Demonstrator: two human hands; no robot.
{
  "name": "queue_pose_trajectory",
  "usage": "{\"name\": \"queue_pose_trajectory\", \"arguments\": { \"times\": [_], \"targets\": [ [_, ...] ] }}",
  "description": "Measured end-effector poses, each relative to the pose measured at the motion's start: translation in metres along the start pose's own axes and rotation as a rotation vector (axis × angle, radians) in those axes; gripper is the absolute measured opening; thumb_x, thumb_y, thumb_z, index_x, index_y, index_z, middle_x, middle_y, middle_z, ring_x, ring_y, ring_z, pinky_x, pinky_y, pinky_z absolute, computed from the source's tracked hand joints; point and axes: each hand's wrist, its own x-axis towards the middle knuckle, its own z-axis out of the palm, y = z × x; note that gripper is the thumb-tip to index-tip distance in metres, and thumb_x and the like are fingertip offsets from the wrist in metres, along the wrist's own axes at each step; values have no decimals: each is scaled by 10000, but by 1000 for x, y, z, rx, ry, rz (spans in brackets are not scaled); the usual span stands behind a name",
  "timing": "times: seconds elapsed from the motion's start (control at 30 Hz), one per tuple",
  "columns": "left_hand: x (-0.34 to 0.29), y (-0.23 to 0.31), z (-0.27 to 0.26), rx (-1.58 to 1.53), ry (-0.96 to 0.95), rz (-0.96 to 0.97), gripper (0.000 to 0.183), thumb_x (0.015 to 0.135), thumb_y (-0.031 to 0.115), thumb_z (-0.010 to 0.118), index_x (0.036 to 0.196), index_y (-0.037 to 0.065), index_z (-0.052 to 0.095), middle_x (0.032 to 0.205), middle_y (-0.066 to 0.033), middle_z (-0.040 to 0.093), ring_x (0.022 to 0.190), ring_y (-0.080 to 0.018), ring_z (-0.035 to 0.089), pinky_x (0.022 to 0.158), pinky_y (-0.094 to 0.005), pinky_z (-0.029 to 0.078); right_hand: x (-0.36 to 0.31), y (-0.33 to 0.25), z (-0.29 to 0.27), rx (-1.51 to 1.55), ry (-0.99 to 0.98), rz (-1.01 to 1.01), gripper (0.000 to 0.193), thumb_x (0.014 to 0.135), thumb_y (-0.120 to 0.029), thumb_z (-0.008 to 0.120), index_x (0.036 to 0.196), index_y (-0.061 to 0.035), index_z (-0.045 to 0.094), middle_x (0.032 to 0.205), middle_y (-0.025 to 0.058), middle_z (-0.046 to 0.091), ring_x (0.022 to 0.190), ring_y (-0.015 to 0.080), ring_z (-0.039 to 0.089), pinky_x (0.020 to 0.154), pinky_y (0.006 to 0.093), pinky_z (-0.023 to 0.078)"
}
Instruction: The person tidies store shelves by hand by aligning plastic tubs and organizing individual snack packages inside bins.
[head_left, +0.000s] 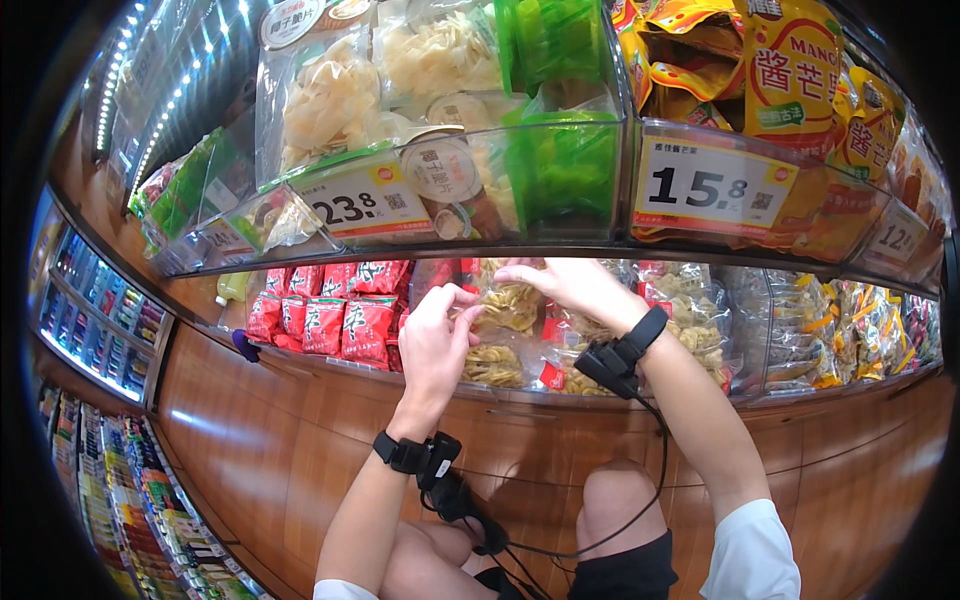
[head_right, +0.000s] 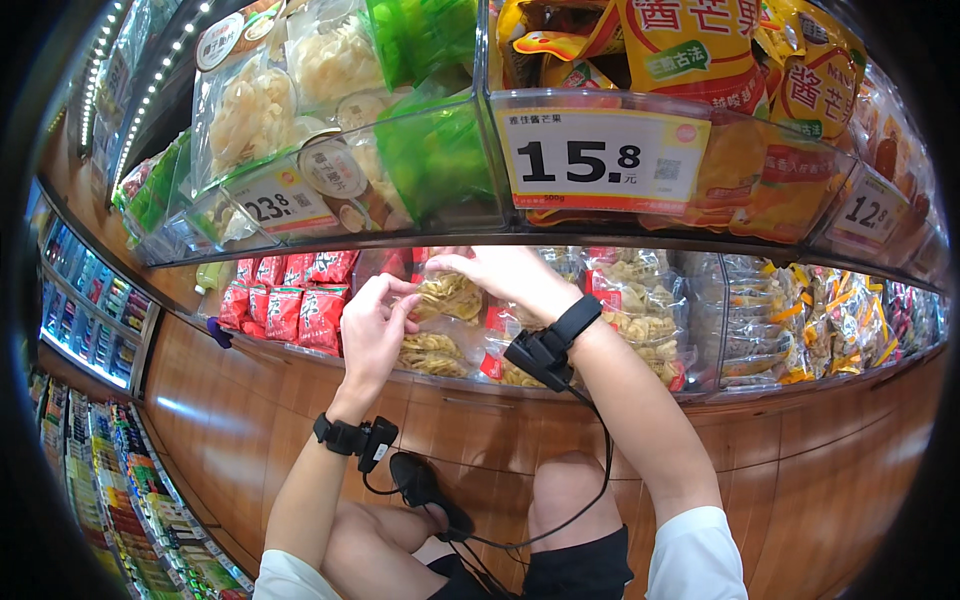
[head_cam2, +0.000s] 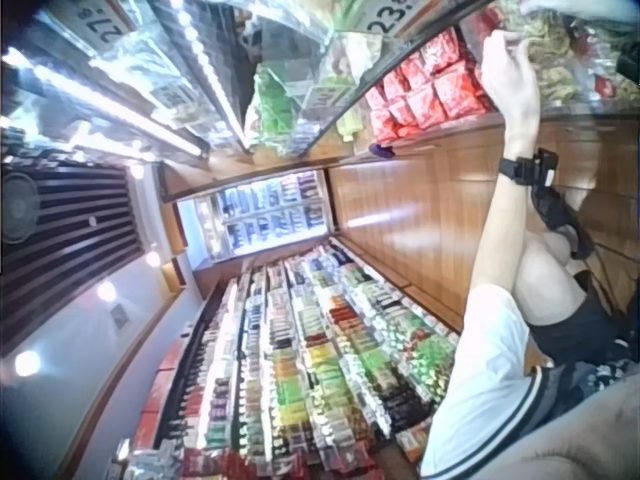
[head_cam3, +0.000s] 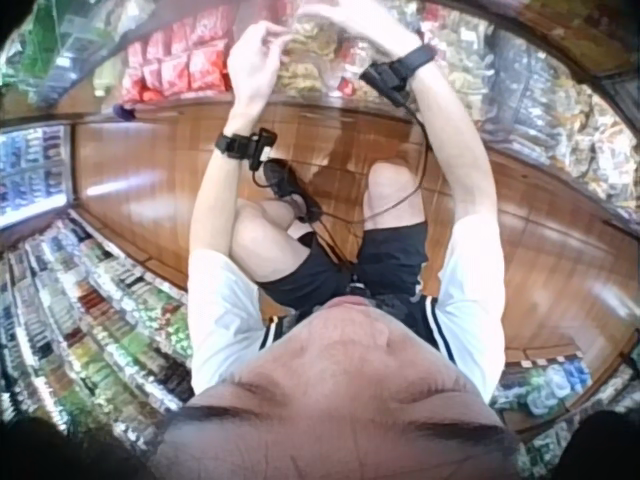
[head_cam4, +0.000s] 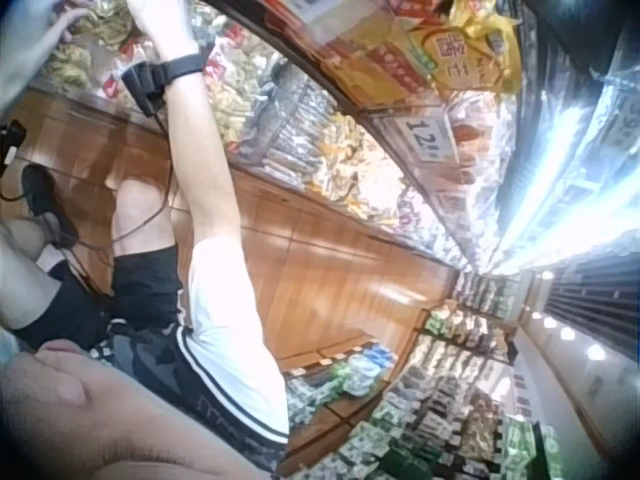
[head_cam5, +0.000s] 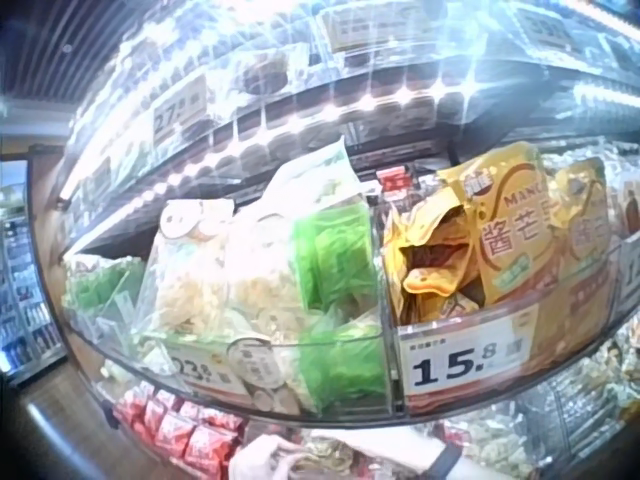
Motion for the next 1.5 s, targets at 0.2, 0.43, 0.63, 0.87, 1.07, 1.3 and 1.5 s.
{"name": "queue_pose_trajectory", "arguments": {
  "times": [0.2, 0.43, 0.63, 0.87, 1.07, 1.3, 1.5],
  "targets": [
    [2, 2, 9, -50, 77, 46, 93, 973, -12, 698, 1063, -22, 676, 969, -101, 715, 692, -166, 749, 607, -272, 572, 2, 24, -4, 358, -194, 94, 372, 959, -394, 755, 1247, -160, 779, 1222, 19, 770, 1189, 151, 670, 1069, 314, 479],
    [-1, -1, 7, -63, 122, 44, 95, 980, -5, 695, 1072, -23, 680, 986, -95, 713, 728, -171, 762, 630, -272, 582, 1, 23, -4, 294, -260, 82, 406, 987, -340, 739, 1334, -131, 739, 1304, 43, 742, 1230, 152, 653, 1111, 319, 464],
    [-2, -2, 8, 94, 199, 133, 151, 969, 101, 739, 1100, 32, 711, 1166, -99, 707, 664, -171, 723, 608, -295, 556, 2, 19, -1, 203, -189, 171, 367, 997, -427, 686, 1313, -255, 759, 1308, -11, 759, 1198, 131, 689, 1046, 267, 485],
    [-3, 7, 8, 151, 169, 154, 279, 971, 179, 754, 1239, 108, 735, 1426, -100, 649, 676, -203, 714, 631, -326, 560, -3, 27, -1, 13, -105, 12, 323, 1064, -212, 537, 1299, -196, 759, 1318, 2, 751, 1229, 155, 693, 1070, 297, 515],
    [-5, 0, 16, 113, 155, 209, 332, 981, 145, 735, 1308, 89, 715, 1274, -129, 742, 673, -190, 704, 626, -303, 554, -4, 27, 1, 28, -165, 7, 312, 1034, -119, 579, 1284, -166, 759, 1273, 13, 767, 1189, 165, 714, 1025, 298, 545],
    [-6, -9, 14, 136, 111, 153, 264, 964, 165, 771, 1188, 46, 700, 1087, -149, 791, 601, -172, 724, 612, -292, 553, -4, 23, 13, 25, -140, -117, 272, 1029, -274, 665, 1259, -158, 751, 1215, 81, 765, 1134, 242, 726, 965, 336, 559],
    [-13, -4, 14, 60, 119, 142, 213, 938, 112, 788, 1094, 28, 671, 887, -100, 739, 613, -163, 729, 575, -293, 527, -5, 29, 20, -7, -85, -272, 211, 959, -136, 722, 1154, -125, 801, 1111, 127, 783, 1046, 282, 745, 903, 360, 583]
  ]
}}
